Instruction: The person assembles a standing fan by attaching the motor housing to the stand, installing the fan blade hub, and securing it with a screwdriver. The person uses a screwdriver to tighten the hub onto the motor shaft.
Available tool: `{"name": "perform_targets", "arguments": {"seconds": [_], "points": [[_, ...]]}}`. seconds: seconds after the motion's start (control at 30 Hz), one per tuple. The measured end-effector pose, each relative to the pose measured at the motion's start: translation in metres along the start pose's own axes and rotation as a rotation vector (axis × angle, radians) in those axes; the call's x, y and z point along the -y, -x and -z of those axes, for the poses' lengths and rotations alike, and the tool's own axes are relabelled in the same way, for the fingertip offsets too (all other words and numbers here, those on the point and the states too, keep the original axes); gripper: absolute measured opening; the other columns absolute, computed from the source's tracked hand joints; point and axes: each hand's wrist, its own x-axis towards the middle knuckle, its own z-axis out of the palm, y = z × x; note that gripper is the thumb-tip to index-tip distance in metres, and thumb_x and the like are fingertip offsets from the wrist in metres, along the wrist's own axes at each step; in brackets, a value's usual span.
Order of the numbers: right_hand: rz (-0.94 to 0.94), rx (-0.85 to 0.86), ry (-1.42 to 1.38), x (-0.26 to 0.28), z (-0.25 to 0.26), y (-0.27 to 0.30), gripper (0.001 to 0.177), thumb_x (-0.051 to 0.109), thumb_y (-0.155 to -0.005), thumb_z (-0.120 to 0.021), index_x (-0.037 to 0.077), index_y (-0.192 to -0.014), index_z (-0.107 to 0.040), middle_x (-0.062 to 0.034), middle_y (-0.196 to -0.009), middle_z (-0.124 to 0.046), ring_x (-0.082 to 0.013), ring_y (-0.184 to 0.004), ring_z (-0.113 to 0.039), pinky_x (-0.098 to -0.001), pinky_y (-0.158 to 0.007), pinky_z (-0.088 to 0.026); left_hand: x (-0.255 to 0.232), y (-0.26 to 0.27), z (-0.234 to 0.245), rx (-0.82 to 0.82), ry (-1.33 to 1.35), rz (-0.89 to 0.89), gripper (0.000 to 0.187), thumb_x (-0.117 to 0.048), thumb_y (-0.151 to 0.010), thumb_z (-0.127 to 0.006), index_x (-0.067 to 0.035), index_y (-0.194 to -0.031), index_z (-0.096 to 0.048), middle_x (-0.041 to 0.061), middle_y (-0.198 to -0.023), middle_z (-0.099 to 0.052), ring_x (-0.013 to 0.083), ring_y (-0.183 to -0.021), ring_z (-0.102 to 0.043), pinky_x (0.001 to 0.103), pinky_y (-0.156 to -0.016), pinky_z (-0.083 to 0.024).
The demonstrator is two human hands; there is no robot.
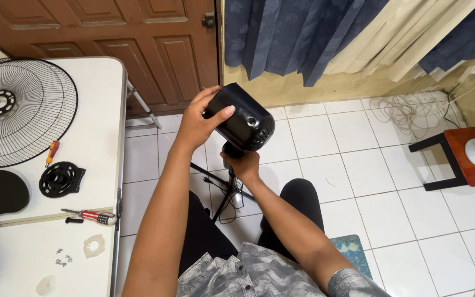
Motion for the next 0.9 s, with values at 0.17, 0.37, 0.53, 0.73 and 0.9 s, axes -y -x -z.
{"name": "perform_targets", "arguments": {"seconds": [0.17,0.37,0.53,0.73,0.9], "points": [[0.125,0.129,-0.130,-0.010,0.013,-0.029,0.057,0.019,-0.069,-0.094,0.004,-0.116,-0.065,-0.0058,-0.104,-0.072,-0.0172,-0.094,-0.068,-0.0330,-0.085,-0.059,-0.019,0.007,0.012,-0.048,-0.029,-0.002,0.064,-0.058,-0.079,-0.078,-0.007,-0.117,-0.073,0.006,-0.128,-0.061,0.0229,-0.116,-0.063,0.039,-0.099,-0.053],[0.175,0.548,0.003,-0.002,0.043,-0.082,0.062,0.014,-0.066,-0.095,0.007,-0.120,-0.066,-0.0032,-0.108,-0.070,-0.0176,-0.098,-0.065,-0.0343,-0.086,-0.058,-0.039,0.030,0.020,-0.182,-0.684,-0.006,0.064,-0.073,-0.074,-0.073,-0.015,-0.100,-0.084,0.003,-0.120,-0.066,0.0283,-0.114,-0.041,0.049,-0.100,-0.021],[0.086,0.790,0.044,0.003,0.051,-0.108,0.054,0.008,-0.066,-0.092,0.009,-0.116,-0.072,-0.0021,-0.100,-0.072,-0.0178,-0.093,-0.067,-0.0352,-0.082,-0.060,-0.036,0.037,0.017,-0.164,-0.714,0.031,0.070,-0.075,-0.074,-0.072,-0.013,-0.104,-0.081,0.000,-0.111,-0.070,0.0278,-0.111,-0.041,0.052,-0.101,-0.019],[0.046,0.674,-0.013,-0.022,0.047,-0.112,0.051,0.006,-0.065,-0.091,0.005,-0.111,-0.070,-0.0053,-0.100,-0.071,-0.0195,-0.094,-0.068,-0.0355,-0.082,-0.061,-0.020,0.028,0.007,-0.219,-0.731,-0.038,0.069,-0.075,-0.078,-0.071,-0.012,-0.104,-0.082,0.002,-0.108,-0.072,0.0264,-0.112,-0.042,0.050,-0.100,-0.020],[0.214,0.253,-0.250,-0.025,0.024,-0.079,0.081,0.011,-0.066,-0.096,0.000,-0.130,-0.049,-0.0087,-0.111,-0.066,-0.0195,-0.102,-0.065,-0.0343,-0.087,-0.057,-0.013,0.014,0.001,-0.225,-0.734,0.027,0.071,-0.075,-0.078,-0.071,-0.010,-0.104,-0.081,0.003,-0.107,-0.072,0.0262,-0.104,-0.040,0.047,-0.091,-0.023]]}}
